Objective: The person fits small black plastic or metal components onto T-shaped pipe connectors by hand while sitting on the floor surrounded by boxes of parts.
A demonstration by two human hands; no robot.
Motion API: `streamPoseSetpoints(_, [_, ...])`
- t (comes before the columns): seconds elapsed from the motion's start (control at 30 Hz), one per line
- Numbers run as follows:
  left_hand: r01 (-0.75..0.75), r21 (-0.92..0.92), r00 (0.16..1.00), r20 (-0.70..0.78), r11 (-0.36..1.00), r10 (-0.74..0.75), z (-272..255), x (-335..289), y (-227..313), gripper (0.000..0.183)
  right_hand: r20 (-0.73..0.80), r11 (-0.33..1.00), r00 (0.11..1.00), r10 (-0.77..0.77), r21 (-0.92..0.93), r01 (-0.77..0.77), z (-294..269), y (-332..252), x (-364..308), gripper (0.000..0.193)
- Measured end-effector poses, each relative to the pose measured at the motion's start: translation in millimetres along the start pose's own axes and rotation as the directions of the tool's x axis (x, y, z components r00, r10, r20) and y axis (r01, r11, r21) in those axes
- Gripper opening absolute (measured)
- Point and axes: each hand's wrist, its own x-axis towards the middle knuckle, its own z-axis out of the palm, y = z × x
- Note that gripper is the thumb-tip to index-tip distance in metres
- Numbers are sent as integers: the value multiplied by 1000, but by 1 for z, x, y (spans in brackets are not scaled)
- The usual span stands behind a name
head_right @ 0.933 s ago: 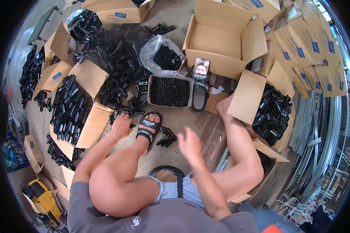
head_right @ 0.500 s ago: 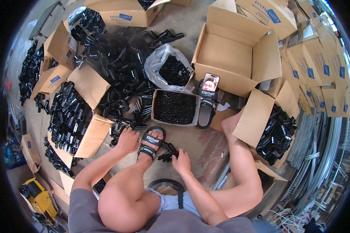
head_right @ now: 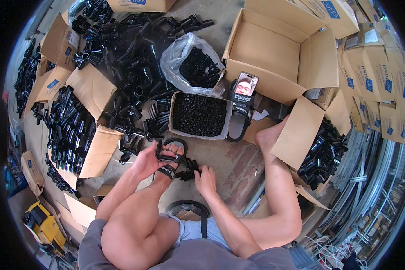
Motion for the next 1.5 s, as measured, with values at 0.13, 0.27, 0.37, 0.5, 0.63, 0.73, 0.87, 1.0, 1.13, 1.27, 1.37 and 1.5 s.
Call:
streamPoseSetpoints(0.13, [-67,251,996,68,966,51,-19,1,-13,51,17,984,999,-31,175,27,1,-11,-3,39])
streamPoseSetpoints(0.27, [-68,433,998,34,899,59,-14,-3,-8,49,109,968,991,77,232,-101,-7,-17,-2,46])
streamPoseSetpoints(0.37, [-64,482,998,43,874,49,7,0,-1,49,177,992,984,14,119,-36,0,14,0,43])
streamPoseSetpoints(0.5, [-173,592,985,101,787,141,7,-6,6,48,270,847,962,27,505,-166,-55,-42,8,47])
streamPoseSetpoints(0.63, [-269,664,963,160,698,218,17,-7,11,55,137,768,981,-139,641,19,-98,-103,23,46])
streamPoseSetpoints(0.73, [-319,749,943,192,581,270,21,-6,14,61,189,671,969,-157,741,-36,-111,-135,29,45])
streamPoseSetpoints(0.87, [-308,859,930,182,409,319,41,-11,22,64,208,593,960,-188,803,-58,-107,-150,36,45])
streamPoseSetpoints(1.0, [-340,849,930,240,404,278,29,-14,23,67,289,514,951,-112,836,-193,-111,-171,30,41])
streamPoseSetpoints(1.13, [-366,850,919,265,380,292,21,-15,21,68,195,619,959,-206,785,-27,-98,-159,35,39])
streamPoseSetpoints(1.27, [-323,888,938,256,328,233,31,-26,32,67,345,639,906,-247,760,-116,-111,-152,42,37])
streamPoseSetpoints(1.37, [-363,894,921,301,264,246,30,-25,30,67,345,659,898,-273,747,-86,-109,-153,41,36])
streamPoseSetpoints(1.5, [-396,867,903,308,301,300,25,-22,24,68,319,713,905,-281,700,-25,-108,-149,42,35])
